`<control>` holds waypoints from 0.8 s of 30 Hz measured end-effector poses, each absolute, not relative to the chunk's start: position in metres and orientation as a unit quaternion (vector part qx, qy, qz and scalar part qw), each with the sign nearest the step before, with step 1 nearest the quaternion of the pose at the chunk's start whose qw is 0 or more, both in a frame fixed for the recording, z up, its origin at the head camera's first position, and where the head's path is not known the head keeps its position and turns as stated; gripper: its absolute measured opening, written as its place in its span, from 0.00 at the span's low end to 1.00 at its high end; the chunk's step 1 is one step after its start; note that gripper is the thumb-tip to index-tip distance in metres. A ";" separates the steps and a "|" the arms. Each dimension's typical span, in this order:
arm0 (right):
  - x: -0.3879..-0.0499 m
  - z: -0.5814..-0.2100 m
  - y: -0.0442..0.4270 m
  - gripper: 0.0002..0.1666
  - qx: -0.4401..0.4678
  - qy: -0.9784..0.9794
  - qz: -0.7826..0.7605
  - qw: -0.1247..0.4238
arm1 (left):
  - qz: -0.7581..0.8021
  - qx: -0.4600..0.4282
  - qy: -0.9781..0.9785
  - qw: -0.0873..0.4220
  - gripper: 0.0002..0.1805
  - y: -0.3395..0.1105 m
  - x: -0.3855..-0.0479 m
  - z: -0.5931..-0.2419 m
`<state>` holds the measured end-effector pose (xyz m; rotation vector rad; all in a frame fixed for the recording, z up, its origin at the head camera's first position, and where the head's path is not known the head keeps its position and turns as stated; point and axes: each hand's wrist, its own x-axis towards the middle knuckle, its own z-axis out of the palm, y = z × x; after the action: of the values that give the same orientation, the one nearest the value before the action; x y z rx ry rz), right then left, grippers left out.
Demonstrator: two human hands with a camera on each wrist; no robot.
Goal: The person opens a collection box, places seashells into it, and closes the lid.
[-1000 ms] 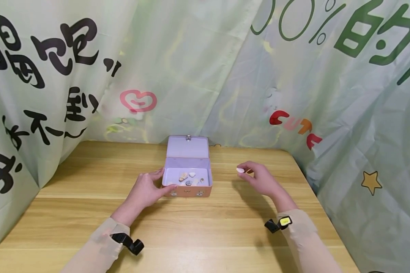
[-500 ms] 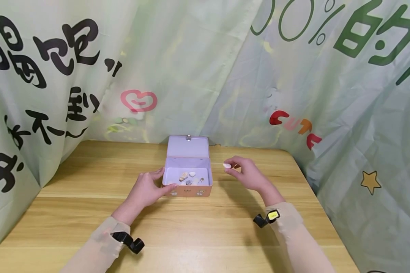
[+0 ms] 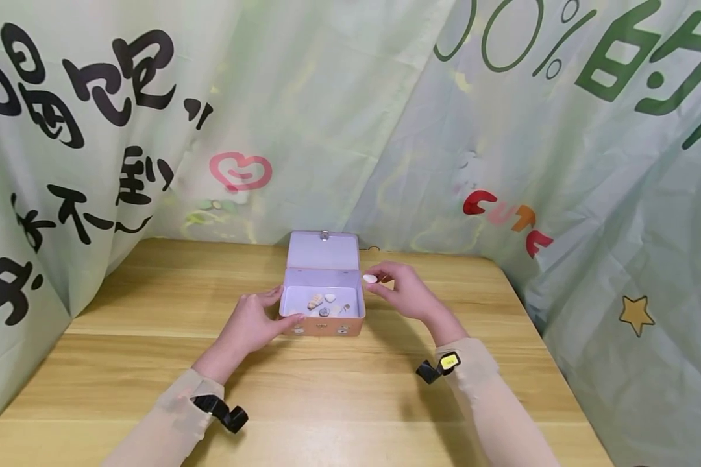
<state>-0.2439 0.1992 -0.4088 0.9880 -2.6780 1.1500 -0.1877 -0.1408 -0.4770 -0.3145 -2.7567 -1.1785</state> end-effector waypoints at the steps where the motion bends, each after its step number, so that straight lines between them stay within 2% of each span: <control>1: -0.245 -0.409 0.196 0.13 0.323 -0.868 0.375 0.032 | -0.390 -0.104 -0.913 0.064 0.55 -0.141 -0.188 -0.477; 8: -0.249 -0.415 0.173 0.14 0.335 -0.862 0.378 0.036 | -0.389 -0.105 -0.913 0.066 0.55 -0.141 -0.188 -0.477; 18: -0.254 -0.430 0.146 0.14 0.338 -0.856 0.391 0.000 | -0.395 -0.111 -0.909 0.076 0.54 -0.141 -0.188 -0.477; 24: -0.255 -0.437 0.136 0.14 0.354 -0.852 0.385 -0.009 | -0.390 -0.107 -0.912 0.071 0.57 -0.140 -0.188 -0.477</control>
<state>-0.2547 0.1363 -0.4367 1.1173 -2.6943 1.2171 -0.1877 -0.1404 -0.4773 -0.3217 -2.7419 -1.1717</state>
